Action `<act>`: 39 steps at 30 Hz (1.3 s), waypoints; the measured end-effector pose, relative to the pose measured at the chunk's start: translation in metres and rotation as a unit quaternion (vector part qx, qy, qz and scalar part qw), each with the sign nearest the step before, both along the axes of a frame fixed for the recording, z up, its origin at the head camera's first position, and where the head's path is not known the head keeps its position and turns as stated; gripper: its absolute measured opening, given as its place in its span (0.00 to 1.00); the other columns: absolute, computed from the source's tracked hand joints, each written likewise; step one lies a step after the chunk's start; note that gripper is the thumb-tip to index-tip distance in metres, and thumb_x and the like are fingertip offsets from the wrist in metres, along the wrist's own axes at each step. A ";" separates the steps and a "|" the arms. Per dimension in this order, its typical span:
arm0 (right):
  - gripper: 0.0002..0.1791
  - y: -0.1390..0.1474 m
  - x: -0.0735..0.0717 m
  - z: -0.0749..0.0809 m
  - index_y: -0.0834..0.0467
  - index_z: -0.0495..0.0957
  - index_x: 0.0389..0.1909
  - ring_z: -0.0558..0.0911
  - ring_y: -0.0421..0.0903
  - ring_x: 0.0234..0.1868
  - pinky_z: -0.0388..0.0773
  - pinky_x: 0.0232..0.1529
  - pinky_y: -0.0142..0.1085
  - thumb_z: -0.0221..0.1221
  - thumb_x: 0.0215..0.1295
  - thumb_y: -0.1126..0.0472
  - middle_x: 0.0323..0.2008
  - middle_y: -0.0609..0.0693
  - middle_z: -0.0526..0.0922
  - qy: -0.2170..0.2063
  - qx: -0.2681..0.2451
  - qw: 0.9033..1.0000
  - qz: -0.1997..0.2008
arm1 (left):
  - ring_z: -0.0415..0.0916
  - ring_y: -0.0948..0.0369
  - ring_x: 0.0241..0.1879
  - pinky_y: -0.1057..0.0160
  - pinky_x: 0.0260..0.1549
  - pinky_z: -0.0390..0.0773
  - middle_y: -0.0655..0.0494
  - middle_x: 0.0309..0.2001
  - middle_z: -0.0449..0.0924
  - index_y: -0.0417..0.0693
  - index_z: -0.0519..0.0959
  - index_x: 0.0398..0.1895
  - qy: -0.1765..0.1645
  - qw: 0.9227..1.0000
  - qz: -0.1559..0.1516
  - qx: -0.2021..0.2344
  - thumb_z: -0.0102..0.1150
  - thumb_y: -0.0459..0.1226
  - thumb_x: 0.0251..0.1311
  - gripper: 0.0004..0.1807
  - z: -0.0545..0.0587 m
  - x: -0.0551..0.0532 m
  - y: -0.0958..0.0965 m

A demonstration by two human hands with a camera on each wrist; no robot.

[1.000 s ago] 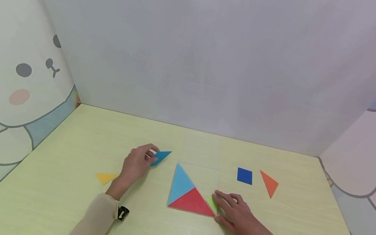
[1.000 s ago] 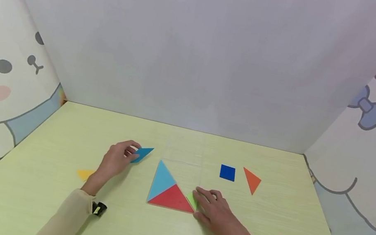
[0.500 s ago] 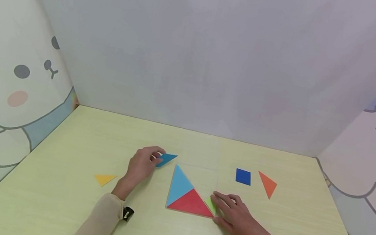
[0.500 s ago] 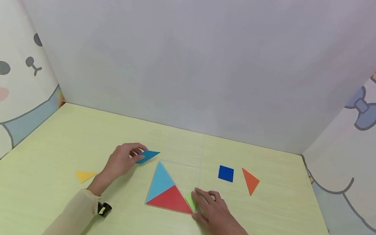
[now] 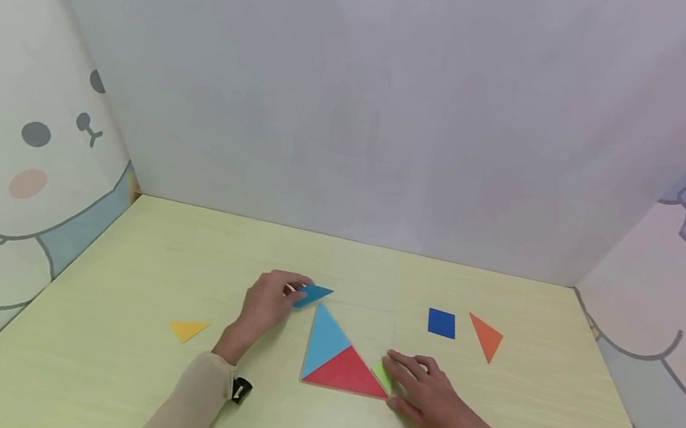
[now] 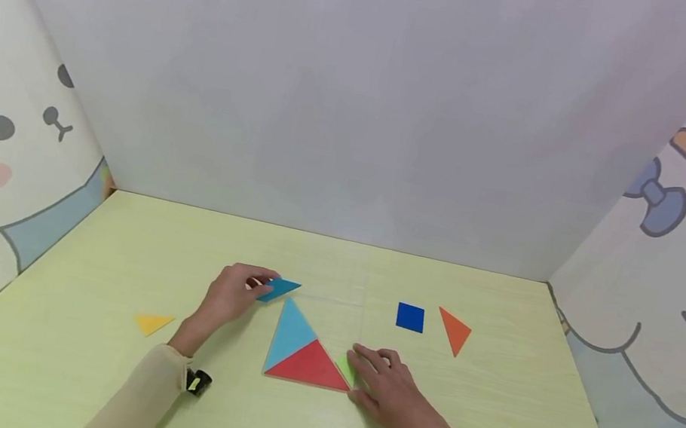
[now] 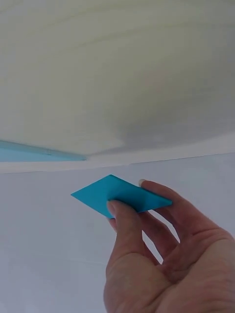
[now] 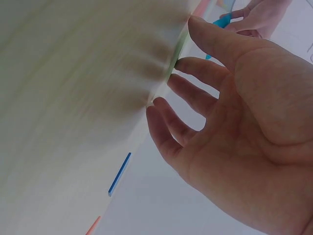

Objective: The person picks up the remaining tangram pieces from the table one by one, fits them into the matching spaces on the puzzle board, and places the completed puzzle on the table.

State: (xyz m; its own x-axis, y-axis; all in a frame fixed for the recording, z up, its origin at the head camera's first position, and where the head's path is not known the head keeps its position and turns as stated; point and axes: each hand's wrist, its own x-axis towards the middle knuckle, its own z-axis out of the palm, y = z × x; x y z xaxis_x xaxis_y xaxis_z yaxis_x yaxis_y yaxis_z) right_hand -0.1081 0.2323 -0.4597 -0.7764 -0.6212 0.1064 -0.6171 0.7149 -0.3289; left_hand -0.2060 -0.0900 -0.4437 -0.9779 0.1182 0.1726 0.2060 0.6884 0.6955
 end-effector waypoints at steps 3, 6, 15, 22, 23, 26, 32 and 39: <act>0.31 0.000 0.000 0.001 0.60 0.70 0.72 0.72 0.59 0.63 0.77 0.54 0.57 0.62 0.73 0.52 0.69 0.57 0.73 -0.006 -0.002 1.000 -0.001 | 0.84 0.55 0.39 0.59 0.32 0.81 0.52 0.40 0.88 0.46 0.89 0.50 -0.005 1.000 -0.005 0.003 0.67 0.29 0.64 0.12 0.000 -0.001 0.003; 0.31 -0.001 0.000 0.001 0.60 0.70 0.72 0.72 0.58 0.63 0.77 0.54 0.56 0.62 0.73 0.52 0.69 0.57 0.73 -0.007 -0.002 1.000 -0.001 | 0.83 0.56 0.38 0.61 0.31 0.80 0.52 0.41 0.88 0.47 0.89 0.50 -0.012 1.000 -0.008 0.001 0.67 0.30 0.65 0.12 0.000 -0.002 0.006; 0.31 -0.001 0.001 0.000 0.60 0.70 0.72 0.72 0.58 0.63 0.77 0.54 0.56 0.63 0.72 0.53 0.69 0.56 0.73 -0.003 0.002 1.000 -0.004 | 0.80 0.57 0.39 0.64 0.32 0.78 0.51 0.47 0.88 0.49 0.90 0.50 -0.017 0.999 -0.035 0.000 0.67 0.29 0.64 0.13 -0.002 -0.005 0.014; 0.32 -0.003 0.001 0.003 0.59 0.70 0.73 0.71 0.58 0.64 0.77 0.56 0.56 0.61 0.73 0.51 0.70 0.55 0.72 -0.024 0.006 1.000 -0.012 | 0.80 0.57 0.39 0.64 0.33 0.78 0.51 0.45 0.88 0.47 0.89 0.50 -0.001 0.997 -0.071 0.003 0.67 0.28 0.63 0.14 -0.003 -0.008 0.019; 0.32 -0.003 0.001 0.003 0.59 0.70 0.73 0.71 0.58 0.64 0.77 0.56 0.56 0.62 0.73 0.51 0.70 0.55 0.72 -0.024 0.007 1.000 -0.013 | 0.80 0.57 0.39 0.64 0.33 0.78 0.51 0.45 0.88 0.46 0.89 0.50 0.002 0.997 -0.076 0.006 0.67 0.27 0.63 0.14 -0.004 -0.008 0.020; 0.32 -0.003 0.001 0.004 0.59 0.69 0.73 0.71 0.58 0.64 0.77 0.56 0.57 0.62 0.73 0.51 0.70 0.55 0.72 -0.024 0.007 1.000 -0.012 | 0.80 0.58 0.39 0.63 0.34 0.79 0.51 0.45 0.89 0.45 0.89 0.49 0.005 0.996 -0.091 0.016 0.67 0.26 0.62 0.14 -0.005 -0.010 0.022; 0.32 -0.003 0.001 0.004 0.59 0.69 0.73 0.71 0.59 0.64 0.77 0.56 0.58 0.62 0.73 0.51 0.70 0.56 0.72 -0.021 0.008 1.000 -0.011 | 0.81 0.56 0.41 0.60 0.41 0.83 0.49 0.48 0.88 0.42 0.88 0.50 0.002 0.992 -0.124 0.027 0.67 0.25 0.62 0.14 -0.006 -0.014 0.026; 0.32 -0.002 0.000 0.003 0.60 0.69 0.73 0.72 0.59 0.63 0.76 0.56 0.58 0.62 0.73 0.52 0.70 0.56 0.72 -0.010 0.010 1.000 -0.009 | 0.82 0.53 0.45 0.55 0.46 0.84 0.47 0.49 0.87 0.41 0.88 0.52 -0.010 0.989 -0.144 0.025 0.65 0.24 0.64 0.14 -0.005 -0.017 0.031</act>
State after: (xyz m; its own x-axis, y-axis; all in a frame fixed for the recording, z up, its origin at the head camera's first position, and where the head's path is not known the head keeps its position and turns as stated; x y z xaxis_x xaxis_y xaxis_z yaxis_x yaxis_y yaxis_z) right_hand -0.1080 0.2302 -0.4571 -0.7893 -0.6090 0.0781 -0.5972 0.7321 -0.3276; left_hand -0.2230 -0.0586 -0.4484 -0.9080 0.3845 0.1666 0.3750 0.5682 0.7325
